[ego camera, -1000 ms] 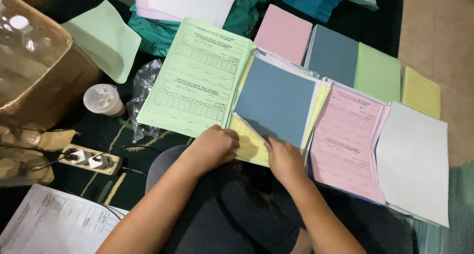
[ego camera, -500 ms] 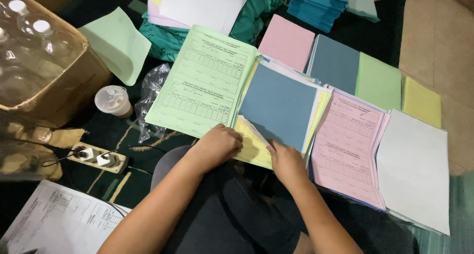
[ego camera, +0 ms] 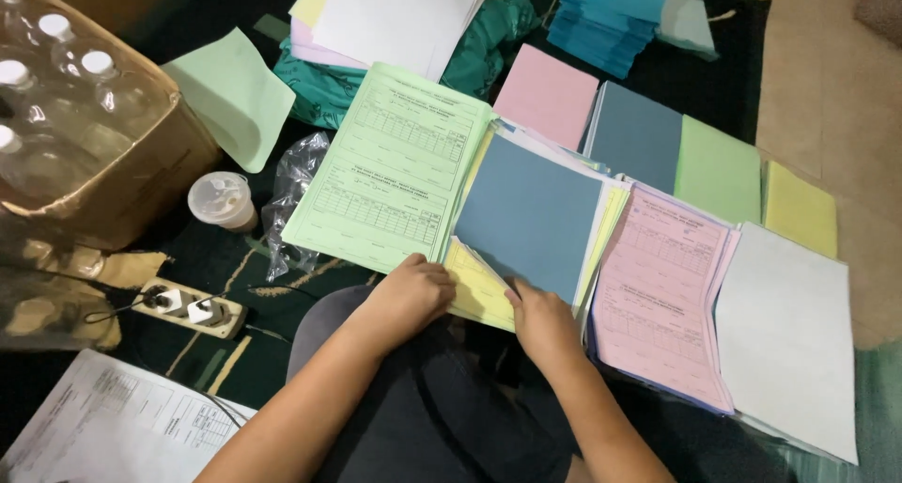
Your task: The person sits on the floor and organizes stacks of colorful papers and forms. They flip through the documents, separate them by color, and arrange them into neat piles on the floor.
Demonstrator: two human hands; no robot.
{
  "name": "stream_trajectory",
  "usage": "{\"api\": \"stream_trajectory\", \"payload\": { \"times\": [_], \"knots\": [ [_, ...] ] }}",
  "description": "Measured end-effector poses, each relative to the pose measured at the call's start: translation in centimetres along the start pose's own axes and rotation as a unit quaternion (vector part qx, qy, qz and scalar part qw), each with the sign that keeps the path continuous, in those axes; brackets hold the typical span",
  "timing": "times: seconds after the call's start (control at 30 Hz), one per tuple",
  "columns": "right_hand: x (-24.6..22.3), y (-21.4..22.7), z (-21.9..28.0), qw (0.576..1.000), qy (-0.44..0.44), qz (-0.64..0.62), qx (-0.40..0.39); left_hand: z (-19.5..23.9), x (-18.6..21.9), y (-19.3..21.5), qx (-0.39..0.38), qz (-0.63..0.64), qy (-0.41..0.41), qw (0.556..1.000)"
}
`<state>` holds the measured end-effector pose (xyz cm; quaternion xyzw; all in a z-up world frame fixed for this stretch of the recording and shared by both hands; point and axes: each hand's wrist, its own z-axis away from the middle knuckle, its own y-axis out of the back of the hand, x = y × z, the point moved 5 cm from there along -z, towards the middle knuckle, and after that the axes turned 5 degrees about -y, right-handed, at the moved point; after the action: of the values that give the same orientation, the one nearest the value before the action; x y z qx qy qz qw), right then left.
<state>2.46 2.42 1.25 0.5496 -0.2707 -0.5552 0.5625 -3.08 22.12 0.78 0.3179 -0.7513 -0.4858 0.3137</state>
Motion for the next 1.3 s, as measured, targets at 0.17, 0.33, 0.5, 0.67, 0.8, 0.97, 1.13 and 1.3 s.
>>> {"api": "stream_trajectory", "payload": {
  "times": [0.17, 0.33, 0.5, 0.67, 0.8, 0.97, 1.13, 1.3],
  "knots": [
    [0.9, -0.5, -0.5, 1.0, -0.004, 0.011, -0.013, 0.2, 0.1, 1.3, -0.007, 0.026, 0.018, 0.999],
    [0.8, 0.0, -0.4, 1.0, -0.013, -0.009, -0.018, -0.2, 0.1, 0.6, -0.006, 0.004, 0.008, 1.0],
    [0.2, 0.6, 0.5, 0.998, 0.013, -0.059, -0.03, -0.1, 0.6, 0.2, 0.018, 0.003, -0.005, 1.0],
    [-0.4, 1.2, 1.0, 0.997, 0.036, -0.066, -0.027, -0.4, 0.6, -0.1, 0.059, 0.015, -0.011, 0.998],
    [0.4, 0.8, 0.9, 0.996, 0.052, -0.074, -0.018, -0.4, 0.3, -0.1, 0.085, 0.066, -0.014, 0.994],
    [0.6, 0.6, 0.6, 0.993, 0.095, -0.048, -0.049, -0.7, 0.9, 2.1, 0.07, 0.06, 0.003, 0.996],
    [0.6, 0.8, 0.4, 0.991, 0.109, -0.047, -0.061, -0.8, 1.0, 2.3, 0.07, 0.06, 0.001, 0.996],
    [0.9, 0.7, 0.1, 0.991, 0.109, -0.042, -0.07, -0.8, 0.7, 1.5, 0.077, 0.034, 0.005, 0.996]
  ]
}}
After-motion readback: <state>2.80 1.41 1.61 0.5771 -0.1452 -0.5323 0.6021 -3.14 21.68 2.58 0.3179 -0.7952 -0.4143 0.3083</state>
